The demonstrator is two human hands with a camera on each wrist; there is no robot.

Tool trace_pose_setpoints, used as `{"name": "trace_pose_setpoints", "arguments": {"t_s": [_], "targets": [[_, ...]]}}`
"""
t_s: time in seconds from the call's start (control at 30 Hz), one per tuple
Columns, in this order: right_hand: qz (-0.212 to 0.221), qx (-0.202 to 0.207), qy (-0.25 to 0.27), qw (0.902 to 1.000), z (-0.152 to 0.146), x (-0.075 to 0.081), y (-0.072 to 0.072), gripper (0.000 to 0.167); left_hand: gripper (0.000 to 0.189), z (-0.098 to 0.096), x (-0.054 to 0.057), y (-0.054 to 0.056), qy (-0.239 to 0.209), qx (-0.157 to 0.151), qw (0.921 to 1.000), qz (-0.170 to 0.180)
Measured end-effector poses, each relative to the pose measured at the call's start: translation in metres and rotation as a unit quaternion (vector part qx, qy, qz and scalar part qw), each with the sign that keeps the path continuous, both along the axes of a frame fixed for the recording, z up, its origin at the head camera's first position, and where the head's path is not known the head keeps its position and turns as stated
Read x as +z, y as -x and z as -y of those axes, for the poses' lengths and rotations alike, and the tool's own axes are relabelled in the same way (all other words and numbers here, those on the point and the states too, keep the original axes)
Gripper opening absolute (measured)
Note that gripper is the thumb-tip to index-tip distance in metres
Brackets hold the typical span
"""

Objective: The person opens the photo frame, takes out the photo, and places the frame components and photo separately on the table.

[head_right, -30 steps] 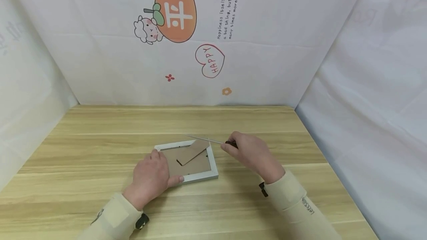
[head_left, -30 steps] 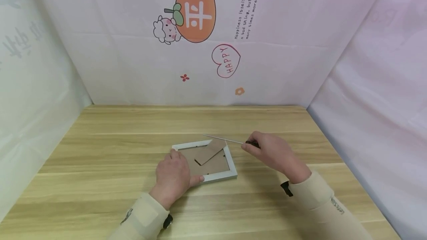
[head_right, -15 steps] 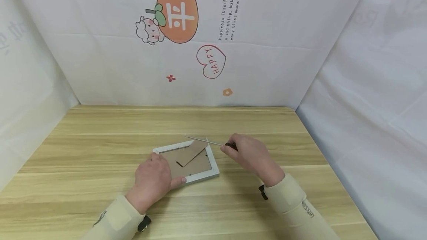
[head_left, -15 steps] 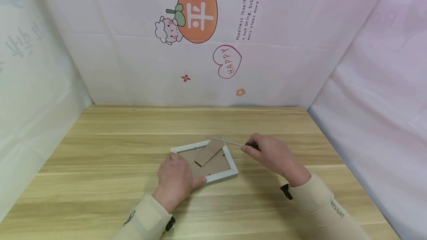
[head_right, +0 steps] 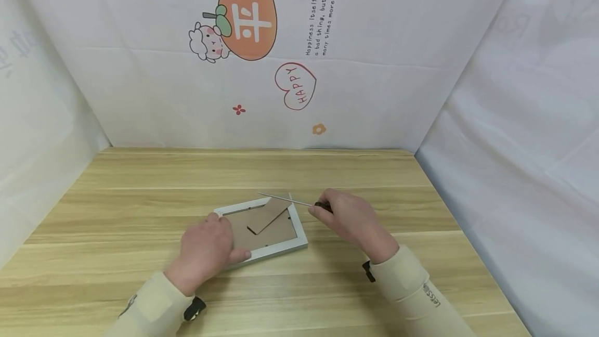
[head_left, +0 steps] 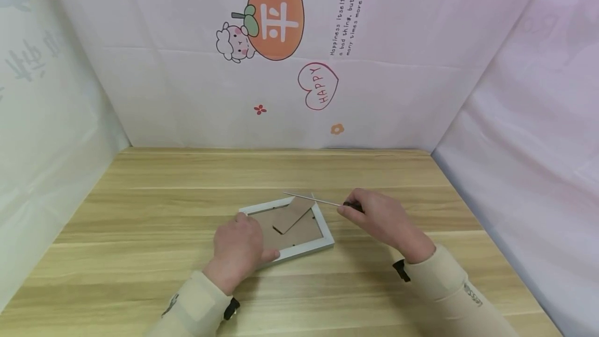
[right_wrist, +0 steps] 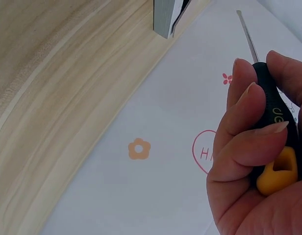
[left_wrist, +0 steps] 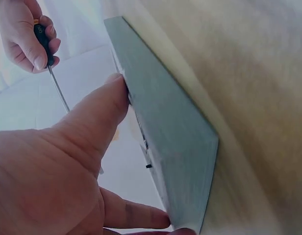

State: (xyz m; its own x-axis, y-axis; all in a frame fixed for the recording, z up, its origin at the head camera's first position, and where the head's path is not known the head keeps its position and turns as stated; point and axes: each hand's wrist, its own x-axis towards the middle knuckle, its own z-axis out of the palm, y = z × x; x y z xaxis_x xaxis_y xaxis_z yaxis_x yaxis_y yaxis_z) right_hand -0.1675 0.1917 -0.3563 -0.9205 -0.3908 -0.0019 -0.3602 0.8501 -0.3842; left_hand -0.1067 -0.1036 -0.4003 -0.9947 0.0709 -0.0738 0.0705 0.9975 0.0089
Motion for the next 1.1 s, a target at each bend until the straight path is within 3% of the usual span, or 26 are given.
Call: {"name": "trace_pose_setpoints", "arguments": {"t_s": [0.2,0.37,0.53,0.73,1.1], "targets": [[0.003,-0.001,0.003,1.0000,0.000,0.001,-0.001,0.024,0.078,0.004,0.000,0.002,0.003,-0.013,0.9995,-0.028],[-0.002,0.000,0.001,1.0000,0.001,0.000,-0.001,0.024,0.085,0.007,0.000,0.003,-0.016,-0.021,0.9993,-0.026],[-0.006,-0.002,0.000,1.0000,0.001,-0.001,-0.001,0.023,0.115,0.012,-0.002,0.008,-0.065,-0.058,0.9961,-0.012],[-0.002,-0.004,0.001,1.0000,0.001,-0.002,-0.002,0.022,0.114,0.016,-0.008,0.016,-0.083,-0.100,0.9915,-0.010],[0.003,-0.007,0.005,1.0000,-0.001,-0.005,-0.002,0.022,0.114,0.015,-0.011,0.020,-0.067,-0.096,0.9931,0.005]]}}
